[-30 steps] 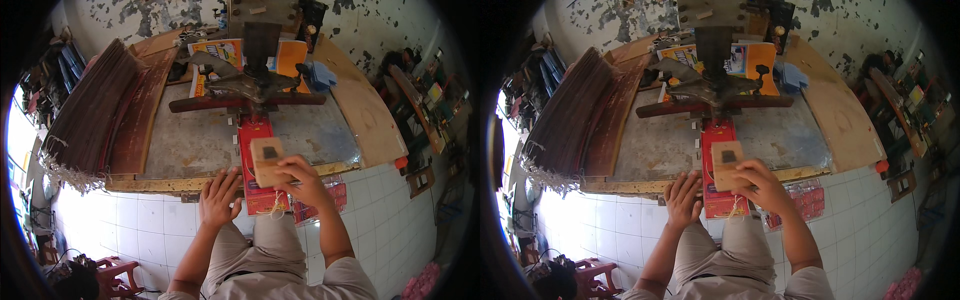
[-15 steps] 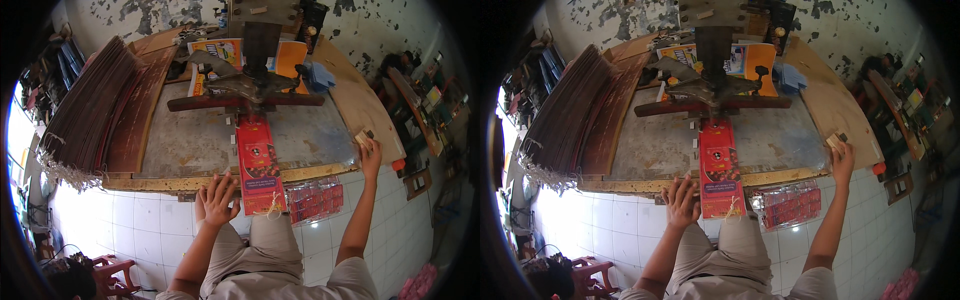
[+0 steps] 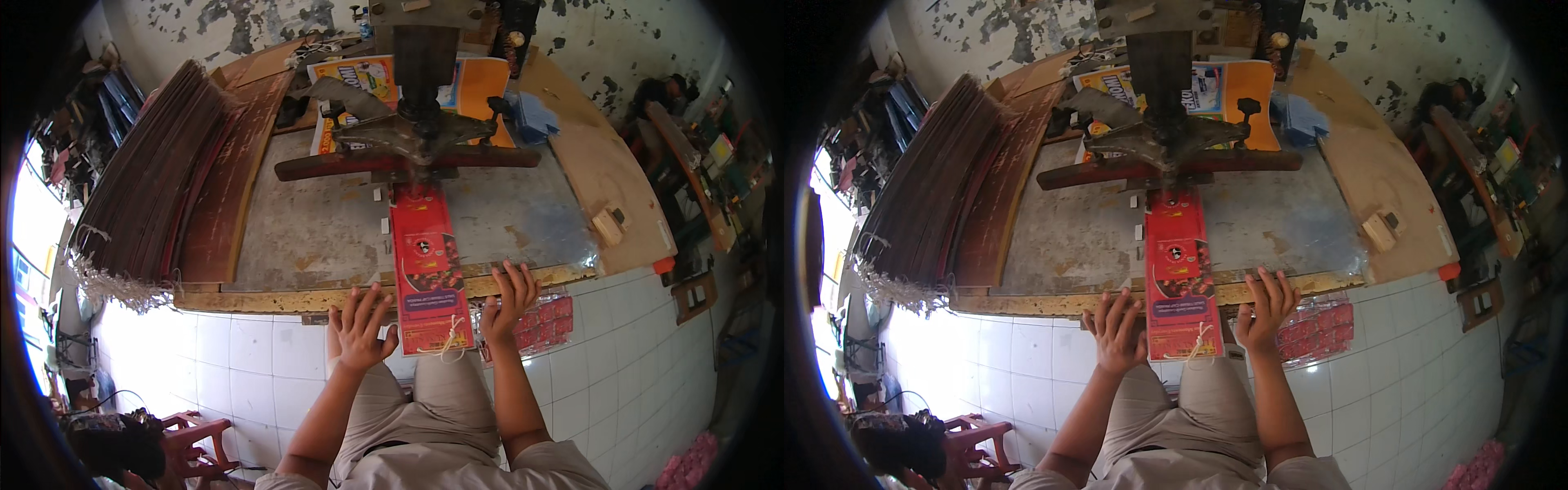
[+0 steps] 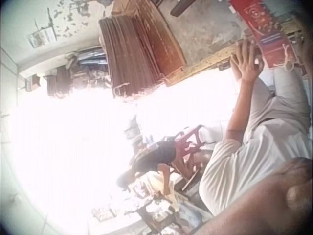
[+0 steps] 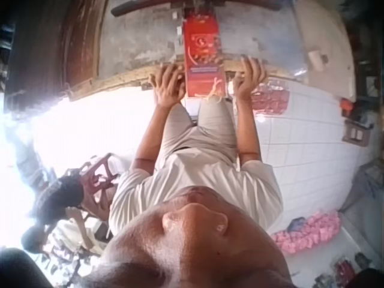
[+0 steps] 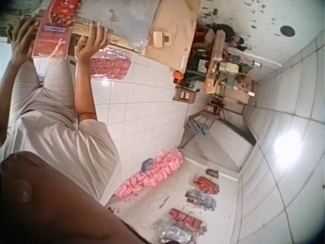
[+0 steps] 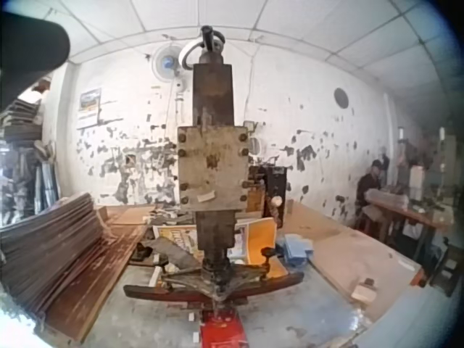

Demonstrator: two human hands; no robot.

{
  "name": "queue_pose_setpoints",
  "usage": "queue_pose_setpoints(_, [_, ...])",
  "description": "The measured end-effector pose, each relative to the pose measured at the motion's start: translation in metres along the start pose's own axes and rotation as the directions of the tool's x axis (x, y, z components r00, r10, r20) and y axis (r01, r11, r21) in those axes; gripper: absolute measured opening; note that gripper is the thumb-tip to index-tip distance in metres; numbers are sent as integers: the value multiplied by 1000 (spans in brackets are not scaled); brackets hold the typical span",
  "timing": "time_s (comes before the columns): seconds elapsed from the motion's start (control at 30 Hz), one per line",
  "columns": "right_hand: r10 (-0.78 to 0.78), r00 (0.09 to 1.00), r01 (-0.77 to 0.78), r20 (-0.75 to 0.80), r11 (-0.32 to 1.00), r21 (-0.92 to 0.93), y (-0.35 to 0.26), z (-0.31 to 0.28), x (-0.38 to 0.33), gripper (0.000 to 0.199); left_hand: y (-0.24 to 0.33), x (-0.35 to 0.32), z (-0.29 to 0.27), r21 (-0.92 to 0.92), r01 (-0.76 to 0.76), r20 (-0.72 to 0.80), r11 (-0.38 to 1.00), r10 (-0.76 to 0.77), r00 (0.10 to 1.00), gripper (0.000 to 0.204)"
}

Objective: The person aligns a long red strip of packaging under a manual sealing machine, pulls the lever down to seal a section, and repeats this for multiple sections of the strip.

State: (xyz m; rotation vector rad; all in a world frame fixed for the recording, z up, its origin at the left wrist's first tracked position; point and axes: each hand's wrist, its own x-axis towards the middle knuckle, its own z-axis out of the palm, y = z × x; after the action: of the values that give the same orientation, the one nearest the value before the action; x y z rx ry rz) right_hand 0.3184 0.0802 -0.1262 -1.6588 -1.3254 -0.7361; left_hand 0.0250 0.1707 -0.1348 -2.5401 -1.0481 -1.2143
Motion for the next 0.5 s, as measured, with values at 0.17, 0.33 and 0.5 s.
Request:
queue_pose_setpoints(0.17, [-15,998,15,-54,1000,8,5,10,-5,53,0,-1,5,25,-4,-29,1000,5,1000,53])
queue_pose_setpoints(0.33, [-29,999,29,-19,1000,7,10,6,-7,53,1,-1,6,27,3,-35,1000,-2,999,52])
queue_pose_setpoints(0.5, [-24,999,25,-25,1000,9,8,5,-5,54,1,0,5,35,1,-23,999,0,1000,52])
